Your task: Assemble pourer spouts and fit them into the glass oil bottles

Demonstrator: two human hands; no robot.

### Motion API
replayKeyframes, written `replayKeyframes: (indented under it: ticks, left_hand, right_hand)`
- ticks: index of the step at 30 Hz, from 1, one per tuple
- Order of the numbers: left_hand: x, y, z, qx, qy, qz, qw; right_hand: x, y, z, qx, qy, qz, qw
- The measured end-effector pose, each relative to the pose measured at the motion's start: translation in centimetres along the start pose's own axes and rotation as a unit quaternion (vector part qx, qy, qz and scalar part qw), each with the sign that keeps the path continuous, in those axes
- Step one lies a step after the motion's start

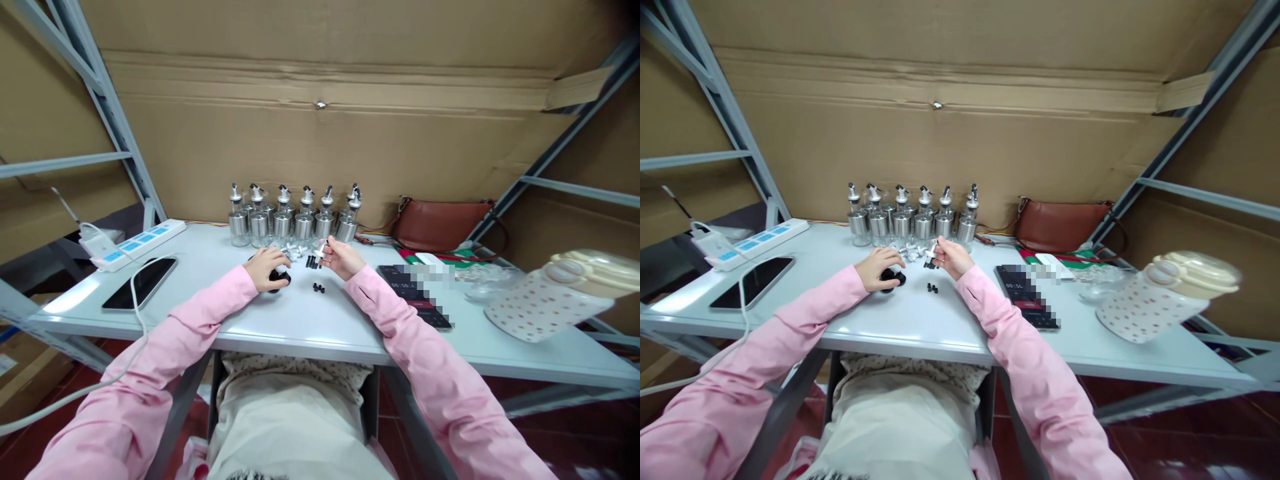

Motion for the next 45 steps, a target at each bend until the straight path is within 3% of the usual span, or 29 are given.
replayKeyframes:
  ticks: [4,8,10,17,22,29,38,45]
  left_hand:
    - [0.3,-1.4,-0.8,0.072,0.01,-0.033,0.997]
    - [0.3,-1.3,-0.7,0.114,-0.015,-0.051,0.992]
    - [0.5,-1.6,-0.1,0.112,-0.056,-0.075,0.989]
    - [1.0,-4.3,2.2,0.085,-0.291,-0.101,0.948]
    - [0.2,-5.1,1.9,0.074,-0.361,-0.134,0.92]
    - [0.1,-4.7,1.9,0.093,-0.355,-0.12,0.922]
    - [0.5,-3.7,0.7,0.063,-0.279,-0.099,0.953]
    - [0.5,-3.9,1.1,0.063,-0.292,-0.112,0.948]
  right_hand:
    - [0.0,0.1,-0.2,-0.019,0.011,-0.005,1.0]
    - [0.0,0.3,0.2,-0.019,0.0,-0.012,1.0]
    - [0.1,0.4,0.4,-0.02,-0.004,-0.016,1.0]
    - [-0.2,0.6,0.2,0.002,0.011,-0.012,1.0]
    - [-0.7,0.2,-1.1,-0.02,0.089,-0.028,0.995]
    - [-0.7,0.0,-1.1,-0.025,0.096,-0.025,0.995]
    - [-0.2,-0.5,-0.5,-0.045,0.074,-0.03,0.996]
    - [-0.3,-0.3,-0.6,-0.034,0.085,-0.014,0.996]
Point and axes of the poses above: each hand's wrist, its own x-axis towards the middle knuckle, its own z-axis out of the back of the hand, y = z × x, the point moved 6 cm from there along x, towards the middle knuckle, and after that the axes turned 6 degrees about -z, right-handed, at the moved point
